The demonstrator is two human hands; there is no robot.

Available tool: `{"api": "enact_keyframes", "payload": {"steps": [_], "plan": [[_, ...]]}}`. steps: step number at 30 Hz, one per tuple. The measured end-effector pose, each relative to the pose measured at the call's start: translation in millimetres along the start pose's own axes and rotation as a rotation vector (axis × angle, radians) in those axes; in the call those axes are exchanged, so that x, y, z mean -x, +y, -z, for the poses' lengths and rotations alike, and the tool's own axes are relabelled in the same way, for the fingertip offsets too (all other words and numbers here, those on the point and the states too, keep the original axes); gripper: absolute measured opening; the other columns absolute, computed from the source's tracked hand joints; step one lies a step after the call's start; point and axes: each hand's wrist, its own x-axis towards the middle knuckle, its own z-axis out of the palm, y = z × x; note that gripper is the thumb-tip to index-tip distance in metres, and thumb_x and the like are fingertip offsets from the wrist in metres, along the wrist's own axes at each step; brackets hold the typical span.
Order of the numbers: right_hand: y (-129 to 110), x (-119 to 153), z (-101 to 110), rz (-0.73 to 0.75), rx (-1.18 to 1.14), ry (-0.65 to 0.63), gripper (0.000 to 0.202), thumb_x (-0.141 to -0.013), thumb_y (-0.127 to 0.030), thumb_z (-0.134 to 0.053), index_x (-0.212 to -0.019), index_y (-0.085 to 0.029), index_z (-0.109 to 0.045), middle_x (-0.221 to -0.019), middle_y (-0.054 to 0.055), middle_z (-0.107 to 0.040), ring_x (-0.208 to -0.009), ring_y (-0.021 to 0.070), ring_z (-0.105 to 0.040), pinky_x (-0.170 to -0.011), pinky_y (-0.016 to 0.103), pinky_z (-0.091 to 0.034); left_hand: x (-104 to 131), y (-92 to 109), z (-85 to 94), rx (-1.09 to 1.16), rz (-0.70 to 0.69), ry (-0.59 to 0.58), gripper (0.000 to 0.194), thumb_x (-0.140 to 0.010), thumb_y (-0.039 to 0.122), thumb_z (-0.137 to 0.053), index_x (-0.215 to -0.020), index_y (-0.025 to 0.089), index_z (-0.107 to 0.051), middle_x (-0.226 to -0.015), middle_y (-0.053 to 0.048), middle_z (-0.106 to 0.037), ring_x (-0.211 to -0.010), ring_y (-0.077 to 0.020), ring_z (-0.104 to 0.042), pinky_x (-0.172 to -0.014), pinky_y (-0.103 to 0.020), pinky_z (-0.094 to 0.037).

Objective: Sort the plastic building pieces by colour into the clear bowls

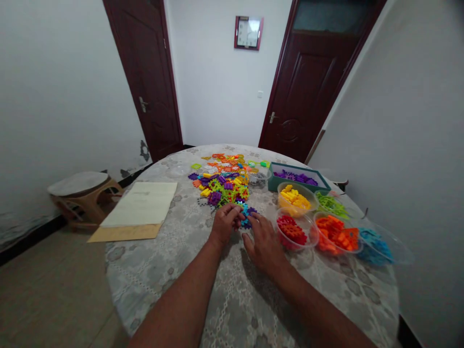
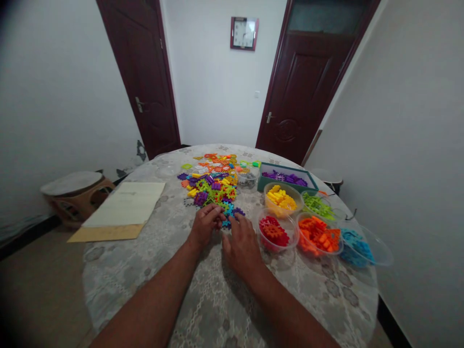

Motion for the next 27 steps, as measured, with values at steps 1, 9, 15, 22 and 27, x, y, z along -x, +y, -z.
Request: {"api": "enact_keyframes", "payload": {"steps": [1, 9, 15, 22, 27], "plan": [[1, 0, -10, -0.001, 0.033, 0.002, 0.052, -0.099, -0.030, -0.062, -0.149, -0.016, -0.054, -0.155, 0.024, -0.054, -0.146, 0.0407, -0.050, -0.117, 0.062, -0.046, -2, 2, 3.2, -0.042, -0.048, 0.099, 0.033, -0.087, 0.053, -0.067, -0.090, 0.020, -0.067, -0.075, -0.002, -0.069, -0.054, -0.0139, -0.055, -0.050, -0.027, -0.042], [19, -5, -40, -0.045, 0.166, -0.007, 0.059, -0.101, -0.045, -0.062, -0.153, -0.018, -0.052, -0.164, 0.025, -0.047, -0.154, 0.0481, -0.037, -0.120, 0.071, -0.036, -45, 19, 62.3, -0.668, -0.307, 0.590, 0.029, -0.094, 0.034, -0.059, -0.117, 0.019, -0.070, -0.119, -0.013, -0.074, -0.116, -0.0295, -0.067, -0.106, -0.044, -0.051], [25, 6, -53, -0.070, 0.206, -0.042, 0.060, -0.103, -0.049, -0.056, -0.154, -0.018, -0.051, -0.167, 0.019, -0.044, -0.159, 0.0433, -0.033, -0.125, 0.066, -0.033, -106, 29, 124.4, -1.195, -0.199, 0.585, 0.052, -0.102, 0.036, -0.053, -0.149, 0.015, -0.059, -0.152, -0.022, -0.057, -0.148, -0.0351, -0.046, -0.124, -0.049, -0.035], [29, 9, -60, -0.064, 0.159, -0.034, 0.068, -0.102, -0.055, -0.057, -0.160, -0.024, -0.042, -0.171, 0.017, -0.038, -0.160, 0.0426, -0.032, -0.125, 0.066, -0.037, -182, 37, 160.9, -1.281, -0.095, 0.418, 0.047, -0.101, 0.047, -0.056, -0.140, 0.023, -0.068, -0.147, -0.019, -0.064, -0.146, -0.0397, -0.047, -0.120, -0.053, -0.034], [37, 12, -66, -0.053, 0.158, -0.039, 0.073, -0.100, -0.058, -0.060, -0.164, -0.029, -0.038, -0.174, 0.013, -0.035, -0.160, 0.0437, -0.034, -0.121, 0.068, -0.041, -221, 37, 171.6, -1.289, -0.038, 0.228, 0.032, -0.096, 0.050, -0.063, -0.121, 0.035, -0.078, -0.146, -0.009, -0.068, -0.142, -0.0380, -0.050, -0.117, -0.051, -0.034]]}}
